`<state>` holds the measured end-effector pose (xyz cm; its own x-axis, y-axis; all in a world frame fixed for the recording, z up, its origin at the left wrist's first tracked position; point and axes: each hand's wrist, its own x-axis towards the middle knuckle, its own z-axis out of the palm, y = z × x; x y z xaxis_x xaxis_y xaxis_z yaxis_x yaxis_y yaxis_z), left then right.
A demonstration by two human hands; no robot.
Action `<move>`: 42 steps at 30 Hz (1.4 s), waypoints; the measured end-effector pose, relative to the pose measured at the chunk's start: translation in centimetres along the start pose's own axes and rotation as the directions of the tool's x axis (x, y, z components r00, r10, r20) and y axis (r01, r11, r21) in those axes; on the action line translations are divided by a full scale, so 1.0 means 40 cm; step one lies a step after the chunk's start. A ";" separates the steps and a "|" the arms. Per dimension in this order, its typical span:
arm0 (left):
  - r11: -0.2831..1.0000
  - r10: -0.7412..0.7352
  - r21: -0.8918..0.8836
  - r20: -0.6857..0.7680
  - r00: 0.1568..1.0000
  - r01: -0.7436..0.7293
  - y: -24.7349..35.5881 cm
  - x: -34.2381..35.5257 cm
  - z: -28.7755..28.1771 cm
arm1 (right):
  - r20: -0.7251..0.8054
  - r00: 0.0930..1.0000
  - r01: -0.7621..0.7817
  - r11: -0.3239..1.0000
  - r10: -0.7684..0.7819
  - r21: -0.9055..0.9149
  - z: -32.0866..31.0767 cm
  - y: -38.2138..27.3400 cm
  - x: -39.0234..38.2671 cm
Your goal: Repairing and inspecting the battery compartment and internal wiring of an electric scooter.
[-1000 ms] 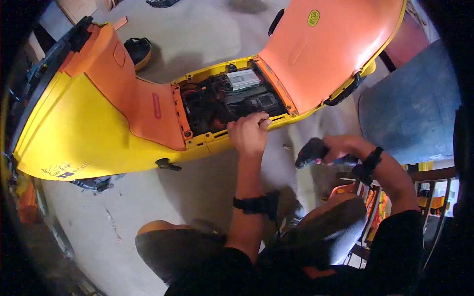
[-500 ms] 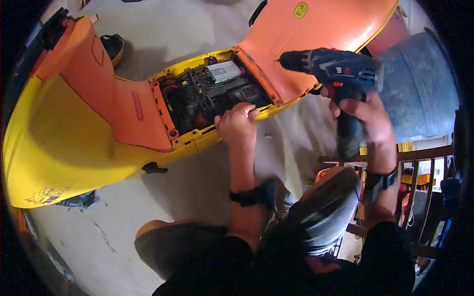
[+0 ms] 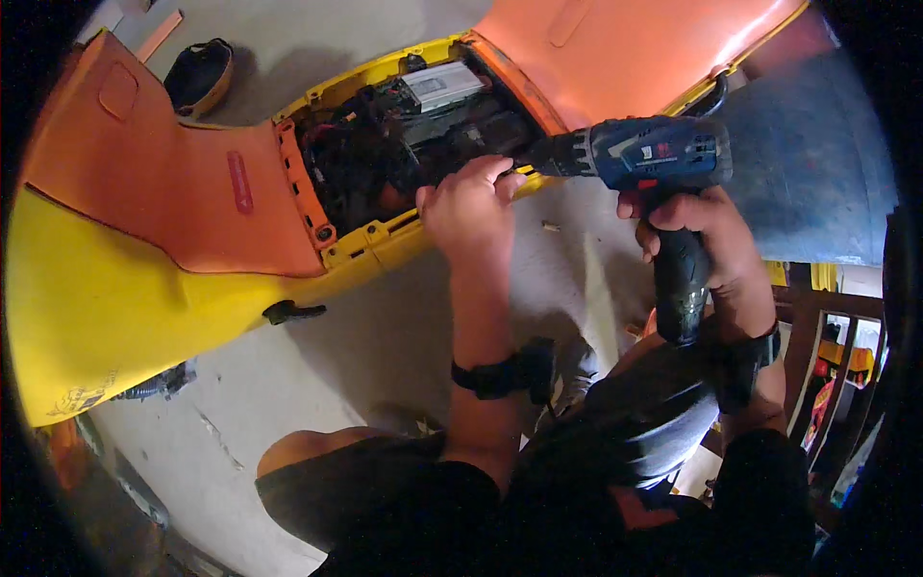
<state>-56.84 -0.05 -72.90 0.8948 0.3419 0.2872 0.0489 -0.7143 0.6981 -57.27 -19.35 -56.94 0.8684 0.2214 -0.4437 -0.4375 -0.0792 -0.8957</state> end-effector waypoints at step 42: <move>0.996 0.089 0.025 -0.098 0.991 -0.086 -0.018 0.000 0.012 | -0.030 0.994 -0.112 0.978 0.108 -0.175 0.051 -0.019 0.020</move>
<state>-56.65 0.16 -73.72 0.8478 0.3355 0.4107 -0.0175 -0.7563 0.6540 -56.73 -17.14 -56.56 0.8226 0.1817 -0.5389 -0.4846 -0.2720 -0.8314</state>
